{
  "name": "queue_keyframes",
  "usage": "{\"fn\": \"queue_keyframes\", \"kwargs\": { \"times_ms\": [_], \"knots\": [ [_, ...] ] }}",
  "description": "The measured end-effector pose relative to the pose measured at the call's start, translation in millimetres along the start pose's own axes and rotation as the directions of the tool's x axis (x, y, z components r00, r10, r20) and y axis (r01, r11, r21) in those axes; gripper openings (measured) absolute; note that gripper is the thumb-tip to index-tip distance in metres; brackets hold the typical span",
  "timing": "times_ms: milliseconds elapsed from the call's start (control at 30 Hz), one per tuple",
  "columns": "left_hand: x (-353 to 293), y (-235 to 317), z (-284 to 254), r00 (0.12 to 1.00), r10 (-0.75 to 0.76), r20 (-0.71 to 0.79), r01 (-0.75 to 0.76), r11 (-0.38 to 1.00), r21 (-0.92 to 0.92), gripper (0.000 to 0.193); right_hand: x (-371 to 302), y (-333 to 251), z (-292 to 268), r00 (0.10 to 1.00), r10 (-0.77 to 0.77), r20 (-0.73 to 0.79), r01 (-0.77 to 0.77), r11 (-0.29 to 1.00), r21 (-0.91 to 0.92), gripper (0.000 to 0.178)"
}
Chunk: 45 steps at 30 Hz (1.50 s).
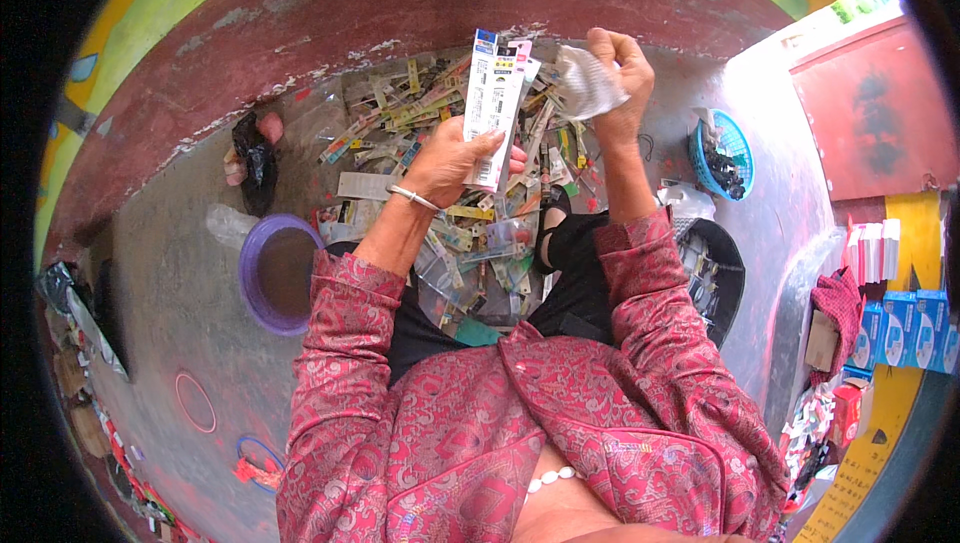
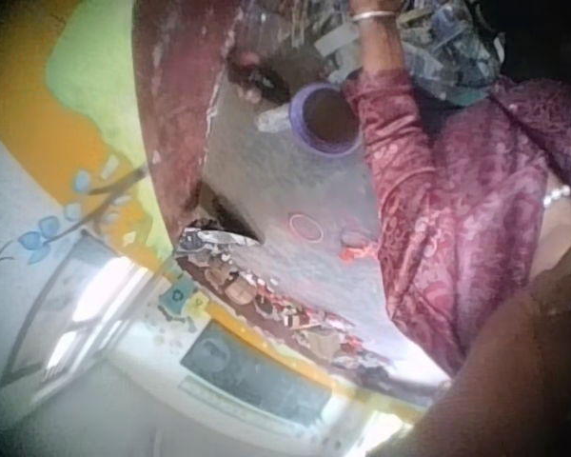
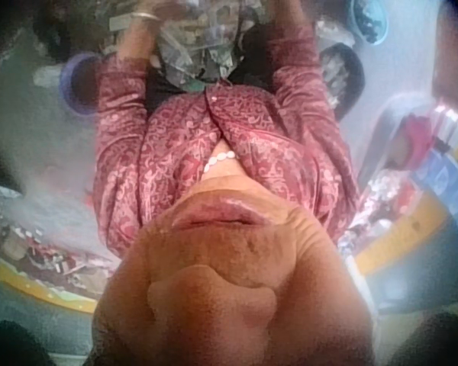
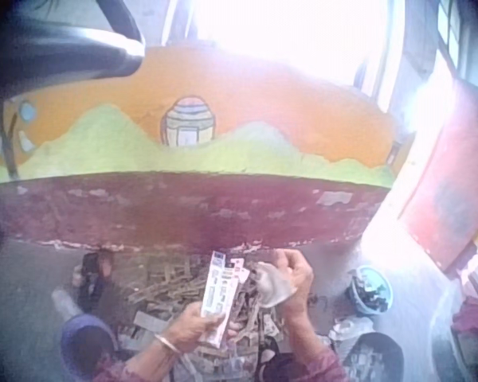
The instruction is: The person picks up several small flat items from a pile, wipes them with a cloth, and places them into a plastic bag.
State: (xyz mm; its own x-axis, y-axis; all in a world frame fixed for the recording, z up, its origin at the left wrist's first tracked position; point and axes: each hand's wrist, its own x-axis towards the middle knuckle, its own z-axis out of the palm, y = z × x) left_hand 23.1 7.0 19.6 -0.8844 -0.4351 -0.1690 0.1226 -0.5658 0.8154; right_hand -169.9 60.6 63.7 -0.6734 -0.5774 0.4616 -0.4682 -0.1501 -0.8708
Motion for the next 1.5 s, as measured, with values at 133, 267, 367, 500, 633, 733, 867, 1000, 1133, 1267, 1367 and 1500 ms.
{"fn": "queue_keyframes", "kwargs": {
  "times_ms": [133, 267, 367, 500, 633, 733, 867, 1000, 1133, 1267, 1367, 1500],
  "knots": [
    [-4.8, -5.2, 10.5, 0.999, 0.042, 0.018, -0.043, 0.996, 0.082, 0.034, -35.0, -23.9, 37.8, 0.759, -0.536, 0.368, 0.645, 0.692, -0.322, 0.019],
    [-15.5, -3.2, 9.6, 0.995, -0.056, 0.087, 0.045, 0.992, 0.118, 0.033, -9.8, -9.9, 19.5, 0.914, -0.276, 0.299, 0.377, 0.849, -0.370, 0.021],
    [-11.2, -2.9, 5.4, 0.990, -0.035, 0.133, 0.025, 0.997, 0.072, 0.030, 12.7, 30.7, -11.6, 0.954, -0.242, 0.176, 0.288, 0.587, -0.757, 0.021],
    [-5.1, 1.2, -0.7, 0.999, 0.049, -0.009, -0.049, 0.997, -0.066, 0.025, 15.7, 47.9, -29.4, 0.984, 0.079, 0.159, 0.062, 0.686, -0.725, 0.023],
    [6.1, -8.5, -1.5, 0.982, 0.139, -0.126, -0.144, 0.989, -0.035, 0.024, -1.0, 36.6, -16.1, 0.678, 0.498, 0.540, -0.535, 0.839, -0.102, 0.028],
    [11.5, -19.2, -9.8, 0.918, 0.289, -0.270, -0.230, 0.946, 0.229, 0.023, -21.8, -5.3, 5.9, 0.513, 0.500, 0.698, -0.534, 0.823, -0.196, 0.040],
    [13.4, 5.4, -18.5, 0.873, 0.330, -0.360, -0.375, 0.925, -0.062, 0.032, -49.0, -1.5, 18.2, 0.605, 0.387, 0.696, -0.107, 0.906, -0.410, 0.055],
    [13.7, 5.9, -13.6, 0.907, 0.287, -0.308, -0.362, 0.904, -0.225, 0.039, -56.8, -12.5, 38.4, 0.595, 0.339, 0.729, -0.427, 0.901, -0.070, 0.054],
    [19.4, -9.0, -27.3, 0.951, 0.215, -0.222, -0.248, 0.960, -0.131, 0.043, -70.5, -4.9, 52.1, 0.681, 0.283, 0.675, -0.334, 0.941, -0.057, 0.035],
    [15.4, -9.5, -24.3, 0.993, 0.092, -0.081, -0.108, 0.967, -0.230, 0.044, -61.0, 2.3, 44.9, 0.613, 0.265, 0.744, -0.287, 0.952, -0.102, 0.029],
    [10.0, -3.7, -21.2, 0.997, 0.071, 0.023, -0.065, 0.979, -0.196, 0.042, -54.2, -7.6, 36.0, 0.549, 0.250, 0.798, -0.163, 0.968, -0.191, 0.022],
    [12.0, 5.8, -29.5, 0.988, 0.151, -0.023, -0.151, 0.947, -0.283, 0.039, -49.1, -10.1, 26.1, 0.593, 0.168, 0.787, 0.095, 0.957, -0.275, 0.019]
  ]
}}
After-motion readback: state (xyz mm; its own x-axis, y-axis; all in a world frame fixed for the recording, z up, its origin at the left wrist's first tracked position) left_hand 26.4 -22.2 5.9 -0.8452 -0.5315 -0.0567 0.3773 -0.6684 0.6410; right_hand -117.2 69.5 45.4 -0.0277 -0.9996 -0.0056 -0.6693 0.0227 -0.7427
